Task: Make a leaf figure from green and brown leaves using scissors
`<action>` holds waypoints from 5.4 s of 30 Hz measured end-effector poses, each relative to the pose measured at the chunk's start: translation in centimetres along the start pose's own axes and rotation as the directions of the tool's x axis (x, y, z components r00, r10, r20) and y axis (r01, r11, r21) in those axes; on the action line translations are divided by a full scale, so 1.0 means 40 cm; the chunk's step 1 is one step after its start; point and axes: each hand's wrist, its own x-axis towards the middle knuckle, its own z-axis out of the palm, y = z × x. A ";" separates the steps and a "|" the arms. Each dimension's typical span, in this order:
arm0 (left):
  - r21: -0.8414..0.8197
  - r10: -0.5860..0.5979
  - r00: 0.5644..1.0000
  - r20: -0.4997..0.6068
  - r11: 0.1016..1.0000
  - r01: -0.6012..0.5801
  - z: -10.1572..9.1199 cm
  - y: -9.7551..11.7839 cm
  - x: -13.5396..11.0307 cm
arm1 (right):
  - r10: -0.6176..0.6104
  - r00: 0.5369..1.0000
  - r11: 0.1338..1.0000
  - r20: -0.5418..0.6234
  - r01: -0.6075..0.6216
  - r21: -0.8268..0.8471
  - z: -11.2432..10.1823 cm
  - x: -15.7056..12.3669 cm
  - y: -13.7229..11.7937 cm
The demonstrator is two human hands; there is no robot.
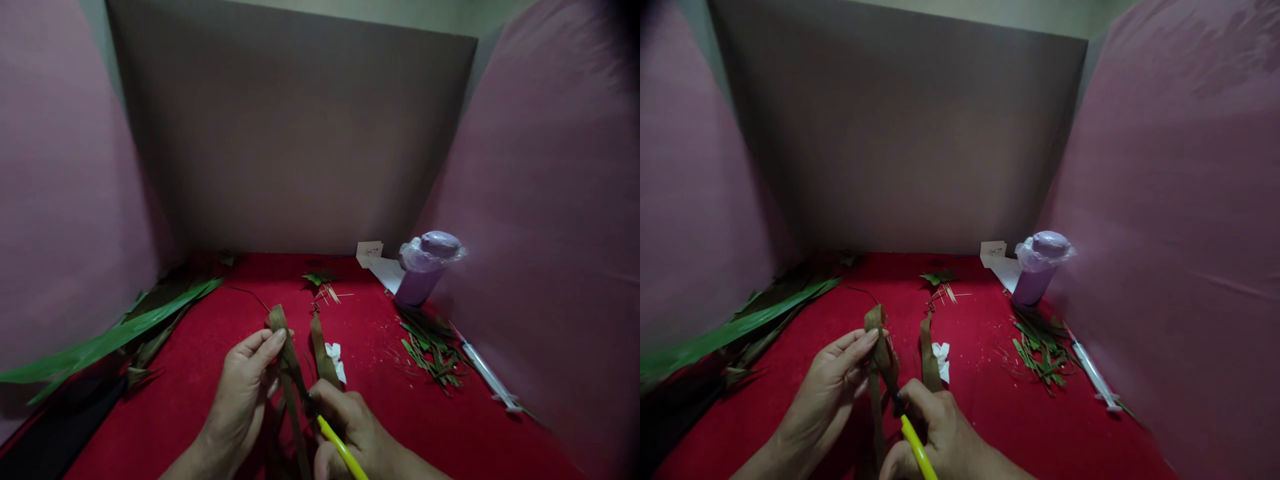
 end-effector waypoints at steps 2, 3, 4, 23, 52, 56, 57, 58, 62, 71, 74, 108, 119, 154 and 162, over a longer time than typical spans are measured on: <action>0.024 0.009 1.000 0.005 1.000 -0.010 0.001 -0.002 0.002 | 0.011 1.000 1.000 0.002 -0.011 0.007 0.000 -0.001 0.003; 0.030 0.017 1.000 0.010 0.999 -0.017 0.001 -0.004 0.003 | 0.016 1.000 1.000 -0.001 -0.016 0.008 0.000 -0.002 0.005; 0.032 0.025 1.000 0.018 0.999 -0.026 0.000 -0.005 0.004 | 0.021 1.000 1.000 -0.003 -0.021 0.010 0.000 -0.002 0.006; 0.231 0.250 0.962 0.111 0.935 -0.269 -0.010 -0.005 -0.005 | 0.012 0.997 1.000 -0.078 -0.011 0.007 -0.001 -0.002 0.017; 0.241 0.165 0.979 0.119 0.952 -0.190 0.002 -0.020 -0.007 | 0.096 0.990 0.994 -0.106 -0.091 0.056 -0.003 -0.009 -0.031; 0.235 0.158 0.983 0.091 0.956 -0.176 0.005 -0.020 -0.009 | 0.080 0.989 0.996 -0.128 -0.075 0.042 -0.001 -0.008 -0.033; 0.227 0.153 0.985 0.084 0.959 -0.169 0.005 -0.020 -0.009 | 0.084 0.988 0.996 -0.127 -0.080 0.036 0.000 -0.008 -0.032; 0.222 0.145 0.986 0.082 0.962 -0.160 0.005 -0.020 -0.010 | 0.088 0.988 0.996 -0.125 -0.085 0.034 0.000 -0.008 -0.032; 0.209 0.127 0.987 0.098 0.967 -0.145 0.008 -0.022 -0.010 | 0.069 0.988 0.997 -0.136 -0.063 0.051 0.001 -0.008 -0.026; 0.168 0.114 0.990 0.079 0.978 -0.126 0.018 -0.022 -0.011 | 0.066 0.983 0.994 -0.173 -0.050 0.098 0.006 -0.006 -0.004; 0.162 0.120 0.989 0.087 0.978 -0.133 0.019 -0.022 -0.012 | 0.061 0.979 0.994 -0.192 -0.042 0.098 0.005 -0.005 -0.001; 0.109 0.138 0.980 0.143 0.982 -0.155 0.012 -0.024 -0.013 | 0.066 0.994 0.988 -0.086 -0.053 0.146 0.000 -0.007 -0.031; 0.106 0.152 0.972 0.182 0.979 -0.173 0.012 -0.019 -0.016 | 0.044 0.997 0.997 -0.066 -0.040 0.058 -0.009 -0.009 -0.026; 0.095 0.070 0.981 0.179 0.992 -0.088 0.018 -0.026 -0.019 | -0.007 0.992 0.997 -0.127 0.016 0.071 0.004 -0.008 -0.010; 0.097 0.072 0.984 0.165 0.991 -0.088 0.016 -0.029 -0.017 | 0.007 0.990 0.998 -0.139 0.001 0.058 0.004 -0.010 0.000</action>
